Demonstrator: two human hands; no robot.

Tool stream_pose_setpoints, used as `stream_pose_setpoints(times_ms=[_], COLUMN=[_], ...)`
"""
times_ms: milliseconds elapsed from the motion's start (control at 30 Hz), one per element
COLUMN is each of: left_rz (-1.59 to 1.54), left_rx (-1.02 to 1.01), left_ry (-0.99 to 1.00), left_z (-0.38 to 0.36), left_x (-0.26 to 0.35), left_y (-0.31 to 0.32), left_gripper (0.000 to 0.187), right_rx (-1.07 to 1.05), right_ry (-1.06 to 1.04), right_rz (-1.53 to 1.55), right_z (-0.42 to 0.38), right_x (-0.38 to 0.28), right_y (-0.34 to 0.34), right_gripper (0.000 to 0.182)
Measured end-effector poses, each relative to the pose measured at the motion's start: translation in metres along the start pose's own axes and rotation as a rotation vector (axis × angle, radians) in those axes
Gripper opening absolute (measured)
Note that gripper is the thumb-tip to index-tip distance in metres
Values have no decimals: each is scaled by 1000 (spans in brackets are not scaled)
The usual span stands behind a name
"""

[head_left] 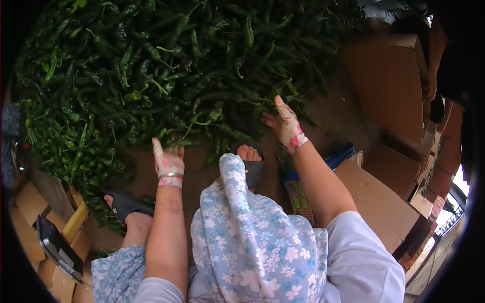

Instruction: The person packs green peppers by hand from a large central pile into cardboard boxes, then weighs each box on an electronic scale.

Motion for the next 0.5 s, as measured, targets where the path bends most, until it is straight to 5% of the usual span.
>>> stream_pose_setpoints(times_ms=[67, 167, 233, 333, 500], left_rz=[-101, -122, 228, 298, 224], left_rx=[89, -122, -367, -203, -329], left_ry=[-100, -163, -133, -151, -99], left_z=[2, -7, -17, -14, -58], left_x=[-5, -2, 11, 4, 39], left_y=[46, 91, 120, 144, 177], left_gripper=[58, 60, 64, 68, 64], right_rx=[-80, -157, -107, 53, -275], right_ry=[-1, -143, -186, -225, -105], right_rz=[-188, -668, -716, -900, -271], right_z=[2, -4, 2, -4, -49], right_x=[8, 0, -9, -17, -22], right_y=[54, 112, 111, 136, 162], right_gripper=[99, 101, 101, 105, 110])
Point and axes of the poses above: each hand's wrist, its own z-axis towards the middle knuckle, its own y-axis out of the palm, x = y × z, the point moved 5 cm from there along z, towards the middle knuckle, and after that the axes turned 9 degrees about y, right-handed, at the moved point
